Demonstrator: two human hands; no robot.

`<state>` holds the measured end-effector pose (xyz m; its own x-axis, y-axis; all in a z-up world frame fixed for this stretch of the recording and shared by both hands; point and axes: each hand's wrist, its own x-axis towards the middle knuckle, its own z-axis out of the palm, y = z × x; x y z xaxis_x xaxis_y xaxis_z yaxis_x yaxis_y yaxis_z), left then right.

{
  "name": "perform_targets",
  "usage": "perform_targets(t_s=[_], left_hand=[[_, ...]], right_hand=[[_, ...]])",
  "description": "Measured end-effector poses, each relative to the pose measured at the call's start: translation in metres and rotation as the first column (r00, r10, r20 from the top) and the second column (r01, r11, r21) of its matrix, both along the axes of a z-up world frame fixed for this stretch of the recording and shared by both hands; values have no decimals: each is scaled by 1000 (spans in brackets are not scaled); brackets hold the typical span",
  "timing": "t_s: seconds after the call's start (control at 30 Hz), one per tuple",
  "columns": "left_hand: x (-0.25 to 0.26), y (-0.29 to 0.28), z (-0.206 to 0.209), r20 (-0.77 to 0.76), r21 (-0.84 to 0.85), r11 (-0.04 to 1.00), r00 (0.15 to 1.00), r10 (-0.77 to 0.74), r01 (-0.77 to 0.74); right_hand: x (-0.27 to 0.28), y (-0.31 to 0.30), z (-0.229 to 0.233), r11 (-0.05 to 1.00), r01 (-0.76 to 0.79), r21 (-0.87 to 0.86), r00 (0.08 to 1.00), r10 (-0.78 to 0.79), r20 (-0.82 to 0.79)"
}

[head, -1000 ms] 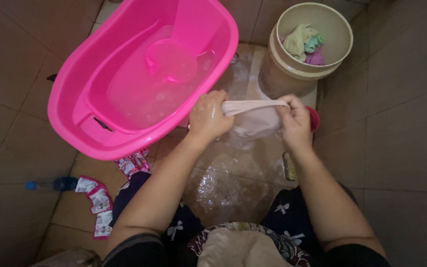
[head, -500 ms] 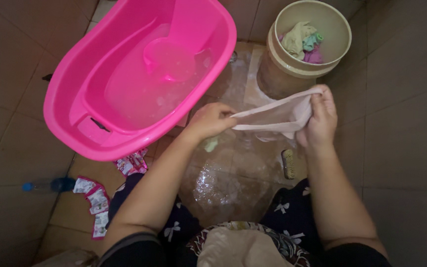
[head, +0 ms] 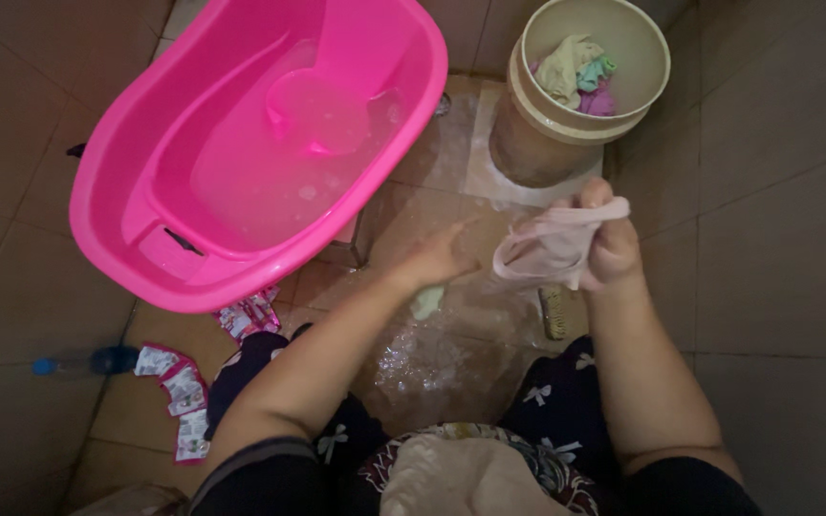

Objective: The person washes clothes by hand on a tiled floor, using a brush to scrub various garments and rinsing them in a pink tub.

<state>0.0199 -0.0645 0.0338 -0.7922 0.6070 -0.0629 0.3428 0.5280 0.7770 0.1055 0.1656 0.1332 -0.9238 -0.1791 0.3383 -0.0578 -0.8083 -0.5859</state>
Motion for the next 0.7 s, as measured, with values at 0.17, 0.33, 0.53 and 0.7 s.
perform_targets(t_s=[0.17, 0.33, 0.53, 0.7], left_hand=[[-1, 9, -24, 320, 120, 983, 932, -171, 139], [5, 5, -3, 501, 197, 942, 798, -335, 272], [1, 2, 29, 284, -91, 981, 949, -137, 169], [-12, -1, 17, 643, 492, 854, 731, -229, -166]], right_hand=[[1, 10, 12, 988, -110, -106, 993, 104, -60], [0, 26, -2, 987, 149, -64, 979, -138, 149], [-22, 49, -7, 864, 475, 164, 761, -498, 415], [-32, 46, -6, 621, 203, 757, 724, -616, 311]])
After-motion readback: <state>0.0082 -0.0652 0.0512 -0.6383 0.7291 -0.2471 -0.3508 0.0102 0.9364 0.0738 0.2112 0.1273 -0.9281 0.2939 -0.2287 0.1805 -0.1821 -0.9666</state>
